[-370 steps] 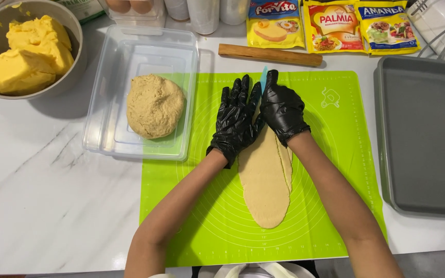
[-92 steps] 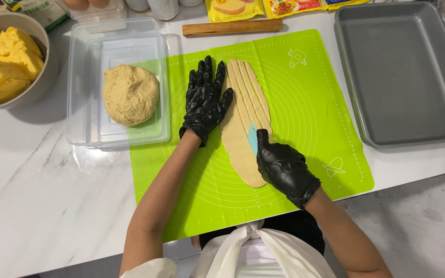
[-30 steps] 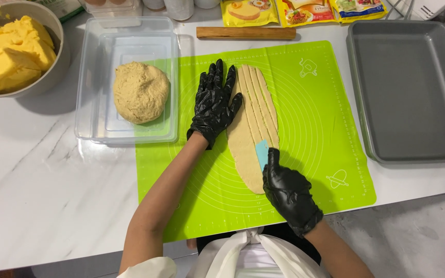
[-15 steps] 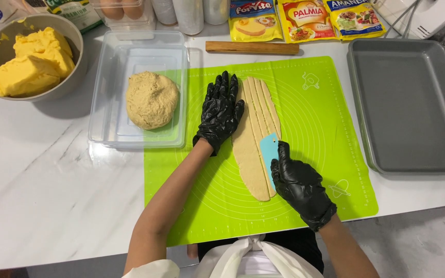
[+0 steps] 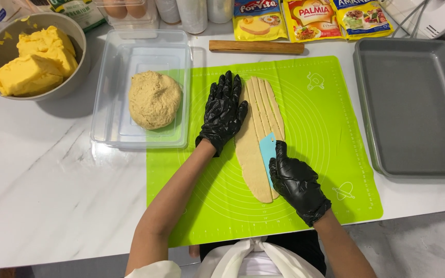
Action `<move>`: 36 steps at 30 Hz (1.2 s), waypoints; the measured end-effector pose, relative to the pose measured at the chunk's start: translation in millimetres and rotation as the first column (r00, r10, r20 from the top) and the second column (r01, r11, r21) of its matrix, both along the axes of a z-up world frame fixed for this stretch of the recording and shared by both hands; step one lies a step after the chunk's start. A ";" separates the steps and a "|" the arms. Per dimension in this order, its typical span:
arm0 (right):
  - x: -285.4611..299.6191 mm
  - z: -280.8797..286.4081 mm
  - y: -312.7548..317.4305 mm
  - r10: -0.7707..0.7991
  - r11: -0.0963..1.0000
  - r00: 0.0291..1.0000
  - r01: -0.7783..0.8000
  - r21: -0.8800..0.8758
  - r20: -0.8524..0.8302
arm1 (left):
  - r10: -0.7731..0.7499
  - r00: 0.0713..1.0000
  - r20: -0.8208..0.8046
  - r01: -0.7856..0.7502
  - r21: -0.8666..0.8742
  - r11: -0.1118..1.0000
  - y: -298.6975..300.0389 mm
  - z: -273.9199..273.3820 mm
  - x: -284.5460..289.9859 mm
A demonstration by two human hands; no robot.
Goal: Cutting a rolled-out sheet of dough into thin strips using a plastic scraper and then twisting the strips by hand.
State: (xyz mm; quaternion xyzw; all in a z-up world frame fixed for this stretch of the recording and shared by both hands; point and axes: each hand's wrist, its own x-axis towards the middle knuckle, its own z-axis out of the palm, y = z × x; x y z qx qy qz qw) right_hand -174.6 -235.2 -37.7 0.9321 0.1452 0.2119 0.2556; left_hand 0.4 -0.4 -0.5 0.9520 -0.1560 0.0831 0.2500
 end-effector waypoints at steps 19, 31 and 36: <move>163.2 12.9 -1.1 0.186 0.981 0.865 -0.190 -0.038 0.466 | 0.073 0.997 -0.016 -0.073 0.021 0.997 -0.9 -1.4 4.3; 228.7 29.6 27.3 0.448 0.702 0.876 -0.220 0.678 -0.179 | 0.197 0.980 0.007 -0.196 0.089 0.976 -0.2 -12.0 6.9; 225.8 32.1 41.9 0.370 0.628 0.867 0.032 0.778 -0.334 | 0.186 0.983 -0.011 -0.184 0.078 0.980 -1.6 -8.8 6.4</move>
